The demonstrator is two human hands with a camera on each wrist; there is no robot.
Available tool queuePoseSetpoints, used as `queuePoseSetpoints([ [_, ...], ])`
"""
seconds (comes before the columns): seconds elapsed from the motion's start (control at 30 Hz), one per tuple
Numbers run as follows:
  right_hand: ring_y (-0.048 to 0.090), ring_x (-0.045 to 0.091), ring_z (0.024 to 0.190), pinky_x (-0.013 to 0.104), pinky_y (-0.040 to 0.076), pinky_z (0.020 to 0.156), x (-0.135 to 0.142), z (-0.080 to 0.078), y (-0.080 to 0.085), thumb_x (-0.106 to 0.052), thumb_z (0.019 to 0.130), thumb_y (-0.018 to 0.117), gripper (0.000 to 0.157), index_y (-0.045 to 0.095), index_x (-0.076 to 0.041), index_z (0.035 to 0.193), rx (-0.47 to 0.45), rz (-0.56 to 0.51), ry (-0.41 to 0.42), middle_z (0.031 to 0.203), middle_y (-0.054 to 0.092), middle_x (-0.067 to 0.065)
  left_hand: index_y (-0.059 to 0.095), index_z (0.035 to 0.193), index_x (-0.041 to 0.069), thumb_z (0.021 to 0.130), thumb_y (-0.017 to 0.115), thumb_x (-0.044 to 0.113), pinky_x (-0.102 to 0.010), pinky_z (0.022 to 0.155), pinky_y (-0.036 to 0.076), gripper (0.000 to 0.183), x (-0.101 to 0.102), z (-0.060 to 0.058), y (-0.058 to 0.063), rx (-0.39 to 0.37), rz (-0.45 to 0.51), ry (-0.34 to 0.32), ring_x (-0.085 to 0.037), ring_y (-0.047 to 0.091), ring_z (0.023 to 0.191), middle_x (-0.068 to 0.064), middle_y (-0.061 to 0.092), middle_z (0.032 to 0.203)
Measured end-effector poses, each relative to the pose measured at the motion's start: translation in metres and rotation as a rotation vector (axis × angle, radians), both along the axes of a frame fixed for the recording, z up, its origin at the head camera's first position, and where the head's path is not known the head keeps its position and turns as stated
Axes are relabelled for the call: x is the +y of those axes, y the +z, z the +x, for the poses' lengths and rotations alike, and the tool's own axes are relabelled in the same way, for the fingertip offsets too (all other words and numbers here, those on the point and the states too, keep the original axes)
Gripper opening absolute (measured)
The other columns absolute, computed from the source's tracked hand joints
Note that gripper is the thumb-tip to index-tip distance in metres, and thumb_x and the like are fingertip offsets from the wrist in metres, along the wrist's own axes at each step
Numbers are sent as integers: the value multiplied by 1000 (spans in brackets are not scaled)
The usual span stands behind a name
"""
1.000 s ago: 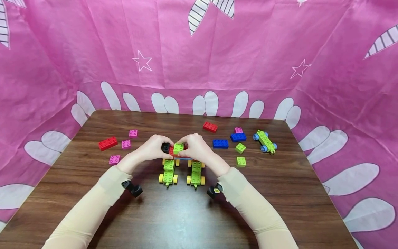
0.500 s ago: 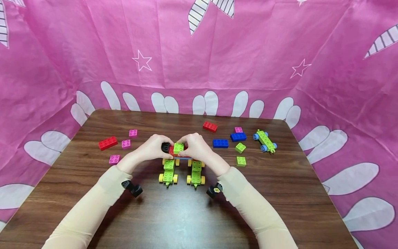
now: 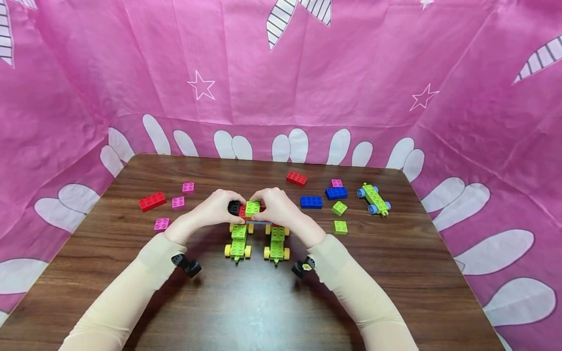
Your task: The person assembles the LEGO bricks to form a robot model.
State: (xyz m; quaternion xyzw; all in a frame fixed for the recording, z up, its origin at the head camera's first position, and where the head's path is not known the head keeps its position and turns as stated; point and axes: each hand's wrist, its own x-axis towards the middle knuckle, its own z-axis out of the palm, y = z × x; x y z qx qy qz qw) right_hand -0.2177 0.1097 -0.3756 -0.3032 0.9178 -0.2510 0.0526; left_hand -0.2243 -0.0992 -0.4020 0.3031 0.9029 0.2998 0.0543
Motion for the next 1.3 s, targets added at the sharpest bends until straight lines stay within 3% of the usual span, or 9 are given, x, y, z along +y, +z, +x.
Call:
queuePoseSetpoints([
  [0.3,64,24,107,39,53,90,10,2,3,-28,81,78,49,64,-4,121,7,-50,5,119,67,10,67,117,3,75,84,26,-35,85,53,51,-2,0,4,16,15,-30,-18,62,95,-7,70,107],
  [0.53,61,26,113,46,49,95,32,1,12,-31,86,72,44,64,-6,123,22,-146,-29,120,67,9,68,116,4,78,80,34,-36,90,52,50,0,1,10,46,76,-57,-18,65,100,-7,71,110],
  [0.77,62,24,110,44,50,94,59,-2,19,-28,87,72,40,65,-7,121,103,-206,-93,118,67,10,67,118,3,83,76,30,-38,92,51,45,5,1,11,65,101,-78,-21,64,102,-7,69,112],
  [1.0,62,25,107,46,52,88,87,-6,17,-25,87,72,36,67,-7,118,173,-237,-185,117,68,10,69,115,5,84,76,26,-35,89,52,38,9,2,13,103,115,-94,-20,65,98,-6,70,111],
  [1.3,66,31,95,49,54,79,129,-10,0,-24,88,72,32,68,-4,112,236,-300,-371,109,70,15,69,116,7,83,76,26,-39,87,53,39,11,3,12,70,94,-102,-20,64,98,-7,69,114],
])
